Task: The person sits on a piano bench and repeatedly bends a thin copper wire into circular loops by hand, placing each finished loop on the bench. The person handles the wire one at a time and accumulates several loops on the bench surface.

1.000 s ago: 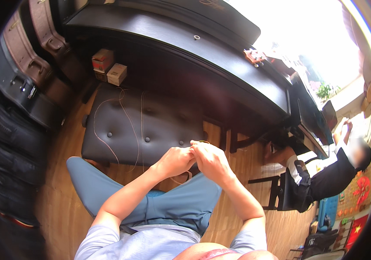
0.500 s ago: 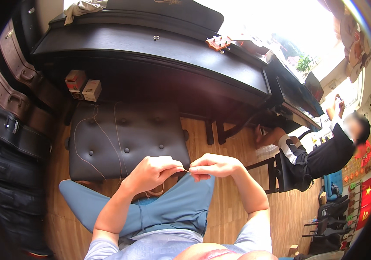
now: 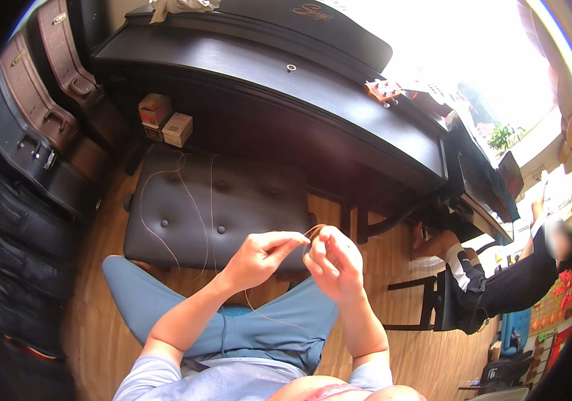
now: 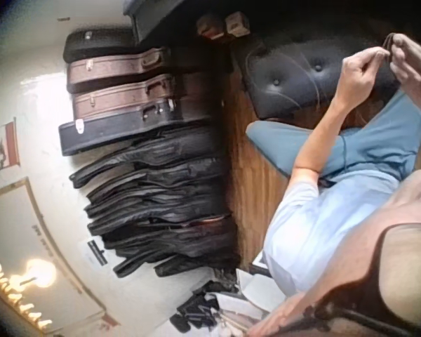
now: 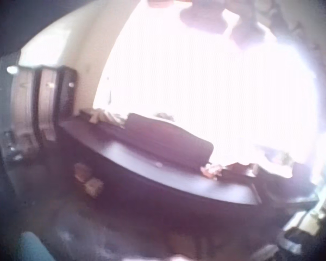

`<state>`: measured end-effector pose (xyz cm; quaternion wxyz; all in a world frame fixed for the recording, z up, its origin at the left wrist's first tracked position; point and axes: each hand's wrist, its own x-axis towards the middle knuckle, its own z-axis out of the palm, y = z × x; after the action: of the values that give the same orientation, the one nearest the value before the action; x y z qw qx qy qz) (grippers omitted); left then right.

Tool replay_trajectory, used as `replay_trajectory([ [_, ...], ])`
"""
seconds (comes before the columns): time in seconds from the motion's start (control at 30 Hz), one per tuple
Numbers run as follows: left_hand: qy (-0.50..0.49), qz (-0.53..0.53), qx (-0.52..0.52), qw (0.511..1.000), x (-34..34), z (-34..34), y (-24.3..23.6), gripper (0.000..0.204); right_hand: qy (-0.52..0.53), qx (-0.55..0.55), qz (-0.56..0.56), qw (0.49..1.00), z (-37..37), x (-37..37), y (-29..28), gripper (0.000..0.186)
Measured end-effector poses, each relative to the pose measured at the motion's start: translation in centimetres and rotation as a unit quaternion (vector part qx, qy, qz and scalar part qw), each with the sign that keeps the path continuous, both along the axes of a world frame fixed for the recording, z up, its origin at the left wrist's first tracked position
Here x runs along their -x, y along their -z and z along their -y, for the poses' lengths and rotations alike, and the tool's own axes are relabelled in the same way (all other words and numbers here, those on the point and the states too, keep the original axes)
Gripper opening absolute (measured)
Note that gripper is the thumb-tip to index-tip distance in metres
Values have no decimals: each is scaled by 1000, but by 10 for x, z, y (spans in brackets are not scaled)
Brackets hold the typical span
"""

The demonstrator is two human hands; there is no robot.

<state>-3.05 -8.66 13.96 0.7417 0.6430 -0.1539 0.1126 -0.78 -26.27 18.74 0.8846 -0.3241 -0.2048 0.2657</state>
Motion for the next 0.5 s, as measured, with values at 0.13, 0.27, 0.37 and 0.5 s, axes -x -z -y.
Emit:
replay_trajectory([
  [0.13, 47, -55, -137, 988, 11, -11, -3, 23, 241, 257, 285, 891, -23, 7, 1, 25],
  [0.27, 18, 57, -205, 977, 19, -15, 1, 18, 265, 395, 652, 590, -33, 2, -8, 17],
  [0.37, -17, 74, -322, 944, 21, -19, 0, 17, 198, 456, 669, 553, -24, -10, -8, 10],
  [0.5, -81, 122, -377, 915, 26, -41, -14, 18, 73, 554, 618, 554, -10, -10, -23, 11],
])
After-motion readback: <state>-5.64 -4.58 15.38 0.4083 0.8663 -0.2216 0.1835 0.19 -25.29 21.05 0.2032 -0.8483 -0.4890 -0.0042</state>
